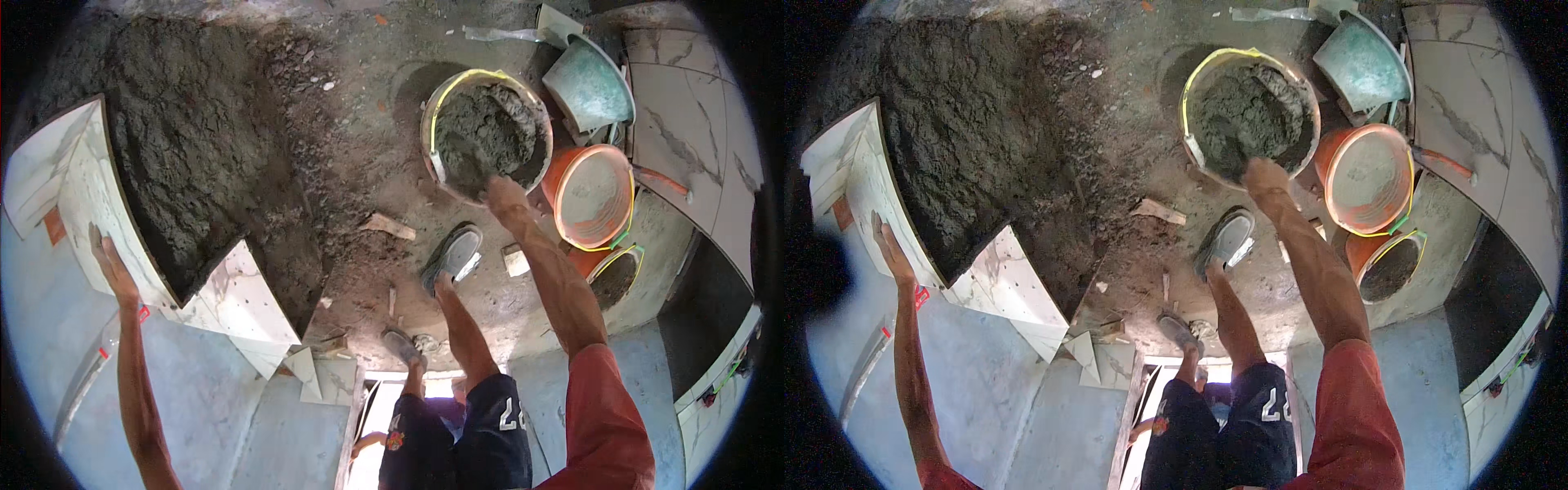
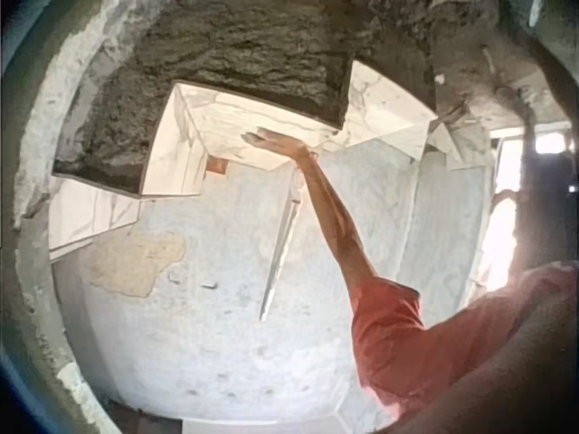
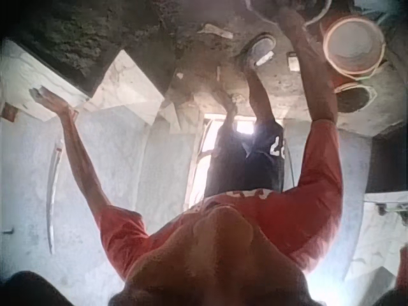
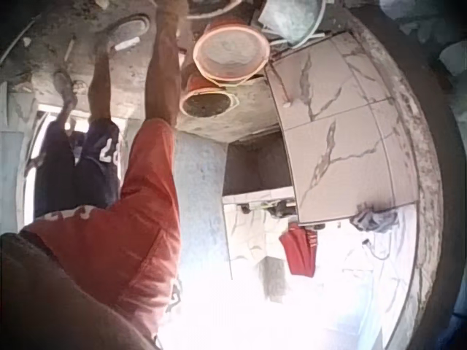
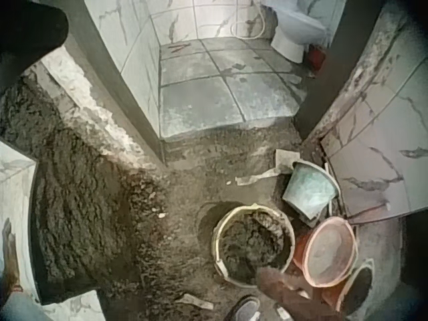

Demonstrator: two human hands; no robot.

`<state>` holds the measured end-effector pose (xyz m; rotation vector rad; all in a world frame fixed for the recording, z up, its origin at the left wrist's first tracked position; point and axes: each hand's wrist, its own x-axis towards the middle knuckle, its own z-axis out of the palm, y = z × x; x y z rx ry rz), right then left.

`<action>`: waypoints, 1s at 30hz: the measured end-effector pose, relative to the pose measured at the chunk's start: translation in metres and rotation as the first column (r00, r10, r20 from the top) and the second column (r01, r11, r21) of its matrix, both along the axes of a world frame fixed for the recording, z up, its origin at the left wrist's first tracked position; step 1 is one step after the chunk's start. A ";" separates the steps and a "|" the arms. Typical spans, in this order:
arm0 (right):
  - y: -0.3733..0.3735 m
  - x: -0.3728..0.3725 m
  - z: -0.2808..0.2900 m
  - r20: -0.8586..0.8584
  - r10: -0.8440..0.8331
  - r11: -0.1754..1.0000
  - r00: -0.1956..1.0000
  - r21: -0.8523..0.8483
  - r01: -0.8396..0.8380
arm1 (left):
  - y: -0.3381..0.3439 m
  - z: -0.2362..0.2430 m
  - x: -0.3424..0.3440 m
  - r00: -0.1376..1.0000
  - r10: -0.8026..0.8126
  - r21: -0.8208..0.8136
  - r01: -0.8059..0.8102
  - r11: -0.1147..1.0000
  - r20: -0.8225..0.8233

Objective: The person scoops cement from a bucket and spreads it onto a brick base using a trowel. The person then applies mortar to tiles and installs them onto the base by hand.

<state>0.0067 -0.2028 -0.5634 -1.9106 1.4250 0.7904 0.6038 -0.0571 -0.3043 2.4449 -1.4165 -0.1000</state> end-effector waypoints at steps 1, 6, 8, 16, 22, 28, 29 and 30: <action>0.006 0.009 -0.006 0.057 -0.027 0.998 0.998 -0.058 0.030 | -0.001 0.000 -0.005 1.000 0.005 -0.011 -0.006 1.000 -0.018; -0.006 0.022 0.030 0.203 -0.682 0.695 0.703 0.482 0.534 | -0.003 0.012 -0.012 1.000 0.011 -0.010 -0.011 1.000 -0.011; 0.000 0.014 0.022 0.196 -0.813 0.558 0.549 0.534 0.635 | -0.003 0.012 -0.014 1.000 0.022 -0.017 -0.022 1.000 -0.016; 0.056 -0.034 -0.026 0.548 -0.835 0.353 -0.049 0.603 0.715 | 0.014 -0.006 0.018 0.997 0.032 -0.041 -0.035 0.999 -0.066; 0.109 -0.025 0.024 0.411 -0.906 0.368 0.102 0.643 0.672 | 0.003 0.009 0.001 0.997 -0.021 -0.045 0.017 0.999 -0.071; 0.253 0.015 0.076 0.316 -0.668 -0.178 -0.674 0.811 0.557 | 0.004 -0.003 0.001 0.999 0.005 -0.056 -0.007 0.998 -0.037; 0.270 0.039 0.076 0.385 -0.632 -0.200 -0.672 0.758 0.621 | 0.003 -0.002 0.003 1.000 0.016 -0.075 -0.018 0.997 -0.022; 0.290 0.073 0.081 0.441 -0.601 -0.234 -0.667 0.701 0.674 | 0.008 0.000 0.007 1.000 0.007 -0.075 -0.008 0.997 -0.012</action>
